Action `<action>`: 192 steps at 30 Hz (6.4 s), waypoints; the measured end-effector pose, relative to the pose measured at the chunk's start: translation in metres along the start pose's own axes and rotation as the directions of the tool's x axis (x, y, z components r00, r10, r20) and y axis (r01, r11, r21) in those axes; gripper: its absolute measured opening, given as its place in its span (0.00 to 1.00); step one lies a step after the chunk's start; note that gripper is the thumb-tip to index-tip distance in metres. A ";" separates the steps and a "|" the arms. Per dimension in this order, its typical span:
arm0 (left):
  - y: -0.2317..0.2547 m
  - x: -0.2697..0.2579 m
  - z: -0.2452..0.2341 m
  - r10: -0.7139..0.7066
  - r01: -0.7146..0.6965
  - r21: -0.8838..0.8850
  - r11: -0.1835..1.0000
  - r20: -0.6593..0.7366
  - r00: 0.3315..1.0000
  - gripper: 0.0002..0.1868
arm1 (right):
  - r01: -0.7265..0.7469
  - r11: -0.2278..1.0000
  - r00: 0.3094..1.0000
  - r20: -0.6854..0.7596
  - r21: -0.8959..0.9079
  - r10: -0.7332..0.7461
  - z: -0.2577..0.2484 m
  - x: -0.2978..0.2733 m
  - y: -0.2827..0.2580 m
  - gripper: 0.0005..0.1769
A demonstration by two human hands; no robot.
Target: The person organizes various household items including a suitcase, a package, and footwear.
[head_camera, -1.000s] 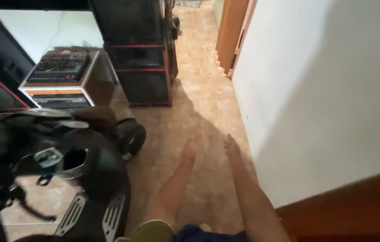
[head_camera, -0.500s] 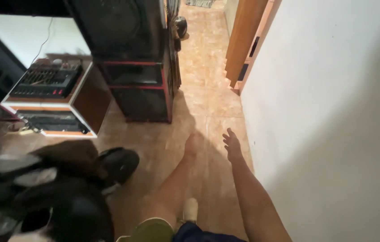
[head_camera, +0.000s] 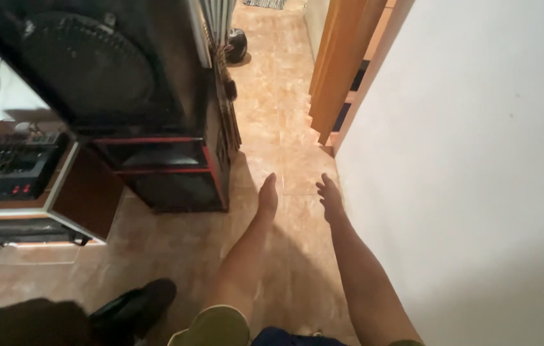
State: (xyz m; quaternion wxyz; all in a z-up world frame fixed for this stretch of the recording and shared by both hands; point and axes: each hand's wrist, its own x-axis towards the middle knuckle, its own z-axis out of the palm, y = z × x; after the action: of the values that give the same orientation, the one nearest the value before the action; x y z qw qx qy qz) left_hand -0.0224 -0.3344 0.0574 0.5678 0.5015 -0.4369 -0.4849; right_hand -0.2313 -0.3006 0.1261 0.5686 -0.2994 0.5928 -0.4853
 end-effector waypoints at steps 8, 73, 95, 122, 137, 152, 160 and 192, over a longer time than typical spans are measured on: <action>-0.004 0.139 0.056 0.022 -0.017 0.090 0.996 -0.049 0.999 0.31 | 0.083 0.994 0.995 0.057 -0.065 -0.080 0.002 0.163 -0.080 0.49; -0.049 1.299 0.149 -0.178 0.180 -0.013 0.984 -0.240 0.954 0.33 | -0.085 0.993 0.967 0.233 -0.085 0.102 0.333 1.317 -0.430 0.49; -0.053 1.639 0.187 -0.229 0.230 -0.044 0.972 -0.399 0.888 0.33 | -0.055 0.955 0.927 0.341 -0.290 0.157 0.467 1.674 -0.538 0.51; -0.117 1.943 0.010 -0.295 0.173 -0.243 0.955 -0.689 0.662 0.31 | -0.064 0.893 0.792 0.522 -0.446 0.318 0.770 1.969 -0.564 0.43; -0.168 1.865 -0.006 -0.299 0.030 -0.298 0.954 -0.939 0.170 0.27 | 0.141 0.663 0.414 0.652 -0.735 0.635 0.877 1.979 -0.469 0.37; -0.224 1.786 0.011 -0.418 0.009 -0.420 0.908 -0.906 -0.059 0.28 | 0.197 0.620 0.253 0.650 -0.760 0.717 0.896 1.932 -0.343 0.42; -0.283 1.792 -0.018 -0.405 -0.017 -0.405 0.914 -0.911 -0.073 0.28 | 0.225 0.574 0.241 0.616 -0.787 0.750 0.914 1.925 -0.275 0.40; -0.510 1.749 -0.078 0.016 0.452 -0.007 0.892 -0.999 -0.047 0.19 | 0.829 0.434 -0.067 0.707 -0.353 0.704 0.907 1.888 -0.057 0.31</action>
State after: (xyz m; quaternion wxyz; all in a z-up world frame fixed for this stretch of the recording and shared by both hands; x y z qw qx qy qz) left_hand 0.2557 -2.0666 -0.4414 0.5265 0.8431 0.1085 0.0086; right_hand 0.3045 -2.2456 -0.4389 0.4848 -0.8254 0.0782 0.2784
